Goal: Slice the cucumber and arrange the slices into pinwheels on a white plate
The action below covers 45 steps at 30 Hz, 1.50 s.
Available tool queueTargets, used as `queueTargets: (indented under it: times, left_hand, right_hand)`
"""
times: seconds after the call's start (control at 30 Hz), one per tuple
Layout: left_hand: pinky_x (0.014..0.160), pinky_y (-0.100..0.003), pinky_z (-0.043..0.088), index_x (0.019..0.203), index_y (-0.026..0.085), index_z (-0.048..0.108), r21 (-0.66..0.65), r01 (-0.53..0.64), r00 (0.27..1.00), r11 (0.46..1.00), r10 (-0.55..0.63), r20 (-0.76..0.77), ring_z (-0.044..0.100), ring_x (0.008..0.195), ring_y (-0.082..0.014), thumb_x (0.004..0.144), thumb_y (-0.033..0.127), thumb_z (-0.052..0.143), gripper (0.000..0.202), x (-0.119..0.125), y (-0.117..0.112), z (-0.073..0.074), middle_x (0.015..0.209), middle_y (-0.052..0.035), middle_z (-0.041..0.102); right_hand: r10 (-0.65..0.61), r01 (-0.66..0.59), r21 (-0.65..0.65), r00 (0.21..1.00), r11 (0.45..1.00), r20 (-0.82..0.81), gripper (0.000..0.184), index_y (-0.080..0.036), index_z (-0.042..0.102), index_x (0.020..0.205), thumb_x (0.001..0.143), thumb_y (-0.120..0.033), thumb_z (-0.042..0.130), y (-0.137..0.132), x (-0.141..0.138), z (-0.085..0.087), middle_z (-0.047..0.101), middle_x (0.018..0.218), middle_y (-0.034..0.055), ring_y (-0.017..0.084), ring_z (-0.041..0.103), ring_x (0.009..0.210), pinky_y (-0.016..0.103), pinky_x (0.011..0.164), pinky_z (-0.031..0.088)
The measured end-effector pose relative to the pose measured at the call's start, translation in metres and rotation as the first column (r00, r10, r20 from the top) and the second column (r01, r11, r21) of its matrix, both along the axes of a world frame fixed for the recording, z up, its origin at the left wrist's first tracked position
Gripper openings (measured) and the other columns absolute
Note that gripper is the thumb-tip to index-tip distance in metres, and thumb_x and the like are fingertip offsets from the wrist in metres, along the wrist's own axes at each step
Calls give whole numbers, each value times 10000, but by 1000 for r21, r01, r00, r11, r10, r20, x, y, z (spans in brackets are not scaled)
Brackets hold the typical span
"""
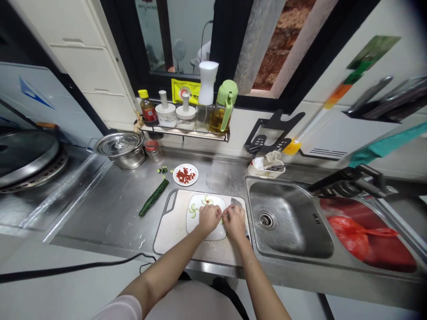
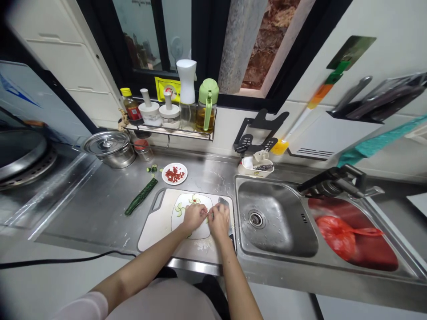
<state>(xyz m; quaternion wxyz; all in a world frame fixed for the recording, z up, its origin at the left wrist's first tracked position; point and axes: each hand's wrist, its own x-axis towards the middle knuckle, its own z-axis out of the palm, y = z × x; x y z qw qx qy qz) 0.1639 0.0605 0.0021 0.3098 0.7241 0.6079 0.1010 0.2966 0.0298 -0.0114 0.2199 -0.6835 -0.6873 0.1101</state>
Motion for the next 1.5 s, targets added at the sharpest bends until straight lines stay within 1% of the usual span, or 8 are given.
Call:
queueTargets:
  times: [0.3, 0.43, 0.67, 0.83, 0.9, 1.03, 1.27, 1.5]
  left_hand:
    - [884, -352, 355, 893, 240, 675, -2, -56, 993, 998, 56, 103, 599, 982, -206, 839, 263, 549, 139, -3, -1, 3, 885, -22, 712]
    - [879, -330, 361, 862, 239, 682, 55, -155, 974, 986, 143, 176, 609, 938, -193, 834, 279, 547, 144, -16, 5, 6, 860, -13, 708]
    - [831, -286, 392, 942, 249, 682, 120, -450, 879, 885, 415, 234, 631, 838, -163, 823, 293, 571, 168, -85, 58, 3, 858, 10, 715]
    - [863, -330, 398, 980, 262, 687, 198, -609, 791, 768, 607, 81, 634, 936, -214, 834, 276, 550, 201, -143, 107, 1, 941, -26, 721]
    - [869, -357, 401, 997, 260, 696, 230, -602, 783, 765, 622, -18, 622, 989, -245, 836, 246, 536, 227, -158, 122, -1, 1001, -63, 711]
    - [865, -387, 410, 986, 245, 719, 228, -510, 818, 830, 549, -172, 618, 991, -273, 824, 250, 548, 235, -172, 140, -5, 1052, -108, 687]
    - [903, -393, 382, 997, 251, 726, 267, -319, 871, 909, 392, -296, 584, 1049, -278, 792, 271, 576, 255, -171, 153, -14, 1094, -107, 656]
    - [906, -409, 377, 962, 212, 732, 251, -289, 855, 924, 367, -366, 586, 1040, -283, 819, 267, 536, 249, -166, 159, -19, 1074, -127, 667]
  right_hand:
    - [-56, 61, 59, 994, 996, -90, 184, -205, 652, 833, 839, -289, 488, 3, 2, 1, 549, 1045, 101, 266, 456, 1039, 425, 927, 360]
    - [-57, 77, 136, 988, 988, -142, 240, -199, 653, 843, 862, -352, 470, -1, 3, 3, 565, 1024, 93, 252, 475, 1040, 419, 940, 349]
    - [-66, 102, 174, 977, 980, -204, 269, -219, 659, 804, 873, -398, 471, -20, -3, 7, 599, 960, 85, 255, 494, 1009, 420, 915, 362]
    - [-41, 83, 176, 973, 981, -226, 276, -213, 665, 838, 873, -395, 461, -28, -6, 6, 615, 969, 87, 255, 516, 987, 438, 905, 369]
    - [-36, 80, 184, 973, 980, -230, 271, -214, 662, 840, 875, -394, 462, -29, -7, 7, 618, 966, 86, 255, 522, 988, 444, 909, 367]
    - [-28, 77, 197, 970, 977, -242, 249, -220, 654, 838, 874, -389, 475, -30, -7, 8, 621, 956, 81, 257, 536, 987, 451, 911, 362]
    - [-45, 84, 163, 971, 983, -233, 213, -223, 652, 830, 858, -374, 504, -35, -3, 8, 626, 954, 76, 257, 534, 997, 442, 912, 367]
    - [-85, 117, 136, 971, 984, -225, 230, -218, 654, 835, 868, -358, 475, -38, 1, 10, 618, 979, 82, 251, 520, 1003, 428, 915, 377]
